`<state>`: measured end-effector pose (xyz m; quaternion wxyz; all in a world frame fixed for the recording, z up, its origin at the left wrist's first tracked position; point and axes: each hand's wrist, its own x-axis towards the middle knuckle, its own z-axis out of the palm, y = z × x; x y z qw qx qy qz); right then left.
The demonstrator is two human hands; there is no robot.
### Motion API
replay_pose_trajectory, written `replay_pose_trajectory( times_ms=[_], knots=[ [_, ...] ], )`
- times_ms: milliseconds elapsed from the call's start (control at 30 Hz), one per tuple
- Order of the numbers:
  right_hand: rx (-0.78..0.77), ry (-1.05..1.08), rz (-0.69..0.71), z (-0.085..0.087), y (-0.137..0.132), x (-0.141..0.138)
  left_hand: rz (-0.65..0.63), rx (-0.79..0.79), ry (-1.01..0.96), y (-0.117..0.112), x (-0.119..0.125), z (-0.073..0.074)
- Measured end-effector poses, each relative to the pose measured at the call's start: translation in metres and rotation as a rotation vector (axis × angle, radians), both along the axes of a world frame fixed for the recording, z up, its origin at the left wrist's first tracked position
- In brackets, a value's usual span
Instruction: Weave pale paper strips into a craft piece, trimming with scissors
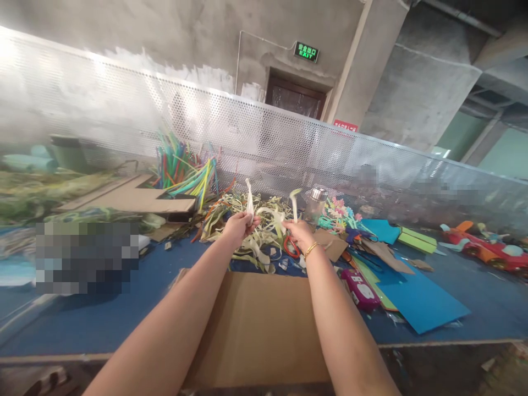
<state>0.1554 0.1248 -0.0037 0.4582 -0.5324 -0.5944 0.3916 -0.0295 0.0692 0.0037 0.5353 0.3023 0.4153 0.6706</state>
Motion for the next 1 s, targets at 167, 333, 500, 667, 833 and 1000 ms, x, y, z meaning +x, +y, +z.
replay_pose_trajectory(
  times_ms=[167,333,500,667,833,1000],
  knots=[
    [-0.141,0.366,0.027,0.012,-0.012,-0.014,-0.068,-0.005,0.033,-0.001,0.006,0.001],
    [-0.277,0.645,0.225,0.014,-0.016,-0.023,-0.075,0.004,0.045,0.003,0.011,-0.007],
    [-0.255,0.905,0.465,0.015,-0.02,-0.031,-0.101,-0.013,0.079,0.003,0.01,-0.011],
    [-0.168,0.738,0.296,0.007,-0.024,-0.047,-0.188,-0.036,0.121,0.001,0.012,-0.011],
    [-0.114,0.614,0.144,-0.002,-0.02,-0.051,-0.244,-0.021,0.125,0.002,0.014,-0.013],
    [-0.099,0.526,0.123,-0.007,-0.017,-0.051,-0.281,-0.007,0.153,0.005,0.014,-0.017]
  ],
)
